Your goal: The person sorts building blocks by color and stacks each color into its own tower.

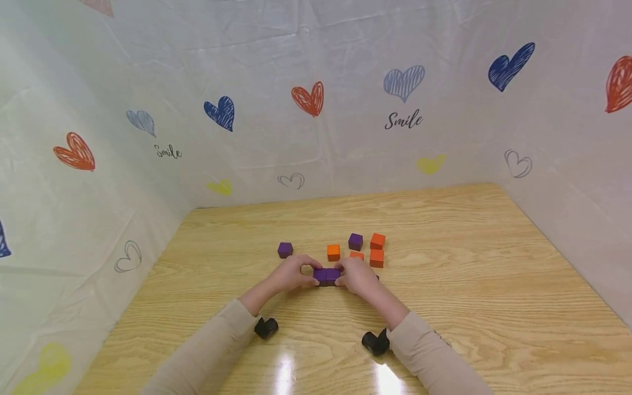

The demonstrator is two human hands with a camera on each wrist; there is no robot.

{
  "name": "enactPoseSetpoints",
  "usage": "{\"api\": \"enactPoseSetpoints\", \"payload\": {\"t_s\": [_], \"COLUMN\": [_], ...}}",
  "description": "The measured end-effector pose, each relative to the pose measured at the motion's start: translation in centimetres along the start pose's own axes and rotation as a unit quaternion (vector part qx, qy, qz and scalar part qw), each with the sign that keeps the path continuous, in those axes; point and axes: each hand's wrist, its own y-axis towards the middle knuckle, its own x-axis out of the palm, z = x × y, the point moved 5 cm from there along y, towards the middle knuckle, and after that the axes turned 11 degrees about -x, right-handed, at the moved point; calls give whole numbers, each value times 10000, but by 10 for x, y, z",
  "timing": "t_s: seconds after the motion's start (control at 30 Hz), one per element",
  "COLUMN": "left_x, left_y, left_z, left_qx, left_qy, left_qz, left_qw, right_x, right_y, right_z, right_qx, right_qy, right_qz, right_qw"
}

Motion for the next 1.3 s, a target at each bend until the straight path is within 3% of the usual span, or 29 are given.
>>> {"api": "enactPoseSetpoints", "payload": {"t_s": [0.5, 0.67, 0.97, 1.3], "left_x": [3, -6, -39, -54], "left_y": [-2, -5, -5, -3], "left_z": [-3, -3, -15, -44], "left_qx": [125, 119, 248, -271], "left_qy": [164, -173, -381, -780], "left_qz": [101, 177, 1021, 1767], "left_qw": [9997, 9996, 9937, 9808], "right_x": [2, 2, 1, 2], "right_y": [0, 0, -1, -1], "right_z": [2, 2, 1, 1], "right_qx": [87, 58, 135, 187], "right_qy": [251, 227, 442, 569], "right_qz": [58, 69, 117, 106], "right_qw": [9996, 9997, 9989, 9981]}}
